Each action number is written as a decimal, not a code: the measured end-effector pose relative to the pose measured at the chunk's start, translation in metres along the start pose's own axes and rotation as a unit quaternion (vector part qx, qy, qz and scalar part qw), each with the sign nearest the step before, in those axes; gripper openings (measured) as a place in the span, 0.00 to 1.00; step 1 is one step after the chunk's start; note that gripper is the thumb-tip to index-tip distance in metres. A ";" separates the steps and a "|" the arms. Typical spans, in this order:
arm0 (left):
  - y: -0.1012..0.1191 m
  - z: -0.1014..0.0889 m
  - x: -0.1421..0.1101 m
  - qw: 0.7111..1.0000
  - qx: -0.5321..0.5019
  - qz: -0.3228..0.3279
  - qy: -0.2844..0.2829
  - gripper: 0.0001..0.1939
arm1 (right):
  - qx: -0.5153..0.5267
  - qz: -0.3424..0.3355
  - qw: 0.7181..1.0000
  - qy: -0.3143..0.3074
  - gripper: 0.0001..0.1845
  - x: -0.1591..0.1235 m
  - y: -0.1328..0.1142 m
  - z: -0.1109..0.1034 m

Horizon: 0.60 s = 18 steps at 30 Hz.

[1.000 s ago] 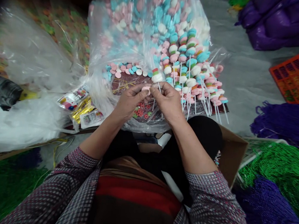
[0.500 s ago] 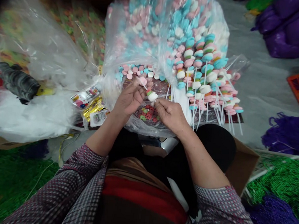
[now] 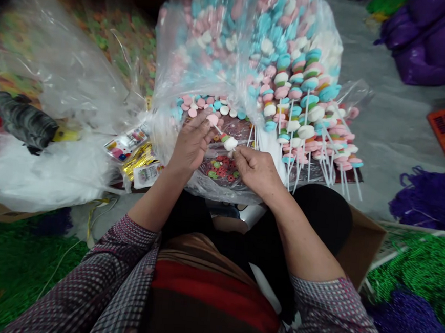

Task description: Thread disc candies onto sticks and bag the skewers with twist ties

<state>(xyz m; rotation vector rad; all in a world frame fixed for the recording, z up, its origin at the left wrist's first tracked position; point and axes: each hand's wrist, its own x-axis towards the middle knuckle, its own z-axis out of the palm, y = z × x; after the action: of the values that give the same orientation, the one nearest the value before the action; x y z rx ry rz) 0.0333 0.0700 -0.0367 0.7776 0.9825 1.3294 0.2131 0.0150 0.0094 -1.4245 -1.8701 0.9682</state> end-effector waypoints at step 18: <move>-0.023 -0.011 0.003 0.923 0.297 0.244 -0.028 0.20 | 0.097 0.099 0.990 0.010 0.20 -0.008 -0.001 0.013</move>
<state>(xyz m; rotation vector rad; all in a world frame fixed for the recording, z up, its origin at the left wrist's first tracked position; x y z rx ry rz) 0.0324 0.0692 -0.0624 1.5970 1.2120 1.4228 0.2044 0.0050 0.0026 -1.5149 -1.5933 1.1927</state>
